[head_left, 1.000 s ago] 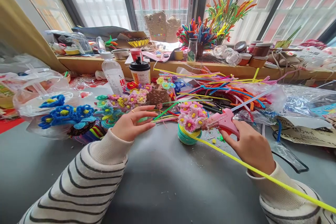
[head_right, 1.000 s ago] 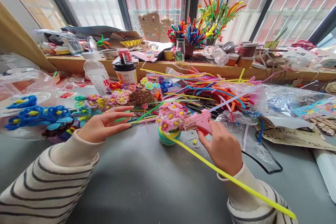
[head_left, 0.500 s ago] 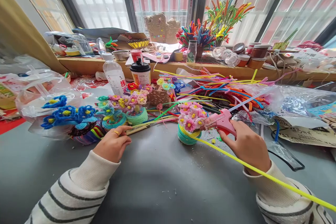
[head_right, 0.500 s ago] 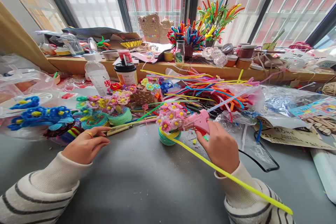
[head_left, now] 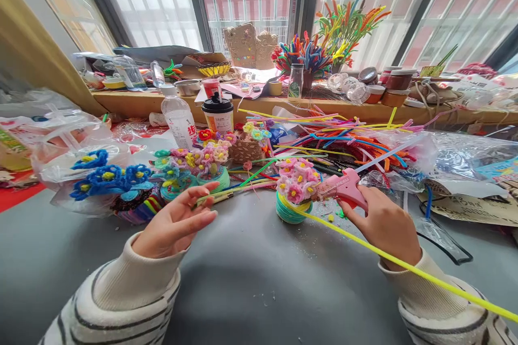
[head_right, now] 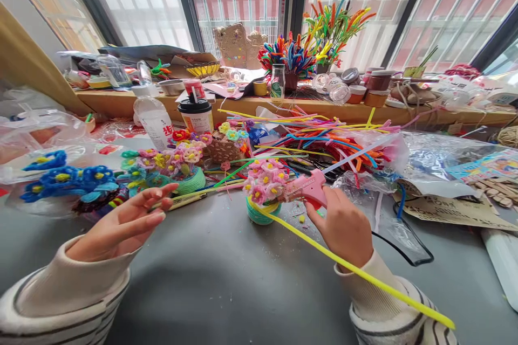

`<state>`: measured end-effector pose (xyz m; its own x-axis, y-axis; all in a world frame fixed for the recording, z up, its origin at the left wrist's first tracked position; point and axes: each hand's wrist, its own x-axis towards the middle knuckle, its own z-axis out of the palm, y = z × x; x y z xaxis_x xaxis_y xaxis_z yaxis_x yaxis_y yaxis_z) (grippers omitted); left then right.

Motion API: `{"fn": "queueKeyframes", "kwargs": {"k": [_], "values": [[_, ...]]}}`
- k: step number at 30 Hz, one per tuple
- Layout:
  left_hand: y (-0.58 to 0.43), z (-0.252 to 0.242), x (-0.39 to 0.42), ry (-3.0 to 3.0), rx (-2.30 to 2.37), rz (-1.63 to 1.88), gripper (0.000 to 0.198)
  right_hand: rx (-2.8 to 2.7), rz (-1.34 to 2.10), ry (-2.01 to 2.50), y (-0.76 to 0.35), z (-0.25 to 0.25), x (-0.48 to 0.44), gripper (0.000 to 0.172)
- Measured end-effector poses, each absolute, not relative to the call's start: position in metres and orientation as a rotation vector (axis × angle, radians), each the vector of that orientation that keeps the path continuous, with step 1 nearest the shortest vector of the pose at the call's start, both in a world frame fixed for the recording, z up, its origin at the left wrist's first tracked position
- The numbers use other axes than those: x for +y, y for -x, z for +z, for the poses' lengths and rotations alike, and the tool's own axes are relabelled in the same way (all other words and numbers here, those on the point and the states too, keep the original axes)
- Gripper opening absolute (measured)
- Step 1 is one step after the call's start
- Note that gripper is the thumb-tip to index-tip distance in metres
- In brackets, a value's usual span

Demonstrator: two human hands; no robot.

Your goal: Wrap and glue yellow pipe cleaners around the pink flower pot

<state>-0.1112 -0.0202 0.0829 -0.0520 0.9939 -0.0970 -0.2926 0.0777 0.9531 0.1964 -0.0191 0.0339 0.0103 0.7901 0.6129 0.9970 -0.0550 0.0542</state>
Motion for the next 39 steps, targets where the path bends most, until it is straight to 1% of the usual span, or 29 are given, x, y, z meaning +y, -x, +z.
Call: {"fn": "queueKeyframes", "kwargs": {"k": [3,4,9,12,16,19,22,25,30,34,39], "values": [[0.09,0.086,-0.022,-0.709,0.857,1.244,0.017,-1.839,-0.688,1.885,-0.197,0.033,-0.019,0.041],[0.084,0.087,-0.022,-0.657,0.798,1.216,0.017,-1.839,-0.687,1.884,-0.198,0.032,-0.019,0.041],[0.065,0.092,-0.018,-0.399,0.558,1.106,0.038,-1.824,-0.699,1.903,-0.198,0.031,-0.019,0.042],[0.058,0.09,-0.012,-0.28,0.471,1.069,0.04,-1.832,-0.711,1.882,-0.198,0.031,-0.019,0.042],[0.051,0.082,-0.006,-0.239,0.486,1.08,0.034,-1.835,-0.73,1.862,-0.199,0.031,-0.019,0.043],[0.047,0.076,-0.003,-0.315,0.56,1.191,0.026,-1.835,-0.739,1.851,-0.2,0.031,-0.018,0.044],[0.045,0.073,-0.002,-0.398,0.604,1.323,0.022,-1.836,-0.729,1.845,-0.2,0.031,-0.018,0.043],[0.043,0.074,-0.001,-0.436,0.637,1.402,0.024,-1.84,-0.716,1.847,-0.2,0.032,-0.019,0.043],[0.043,0.078,-0.002,-0.395,0.661,1.415,0.026,-1.839,-0.7,1.858,-0.2,0.032,-0.019,0.043],[0.046,0.079,-0.003,-0.39,0.644,1.373,0.026,-1.838,-0.702,1.869,-0.2,0.032,-0.019,0.042],[0.049,0.077,-0.005,-0.521,0.57,1.296,0.028,-1.834,-0.691,1.861,-0.2,0.032,-0.02,0.043]]}}
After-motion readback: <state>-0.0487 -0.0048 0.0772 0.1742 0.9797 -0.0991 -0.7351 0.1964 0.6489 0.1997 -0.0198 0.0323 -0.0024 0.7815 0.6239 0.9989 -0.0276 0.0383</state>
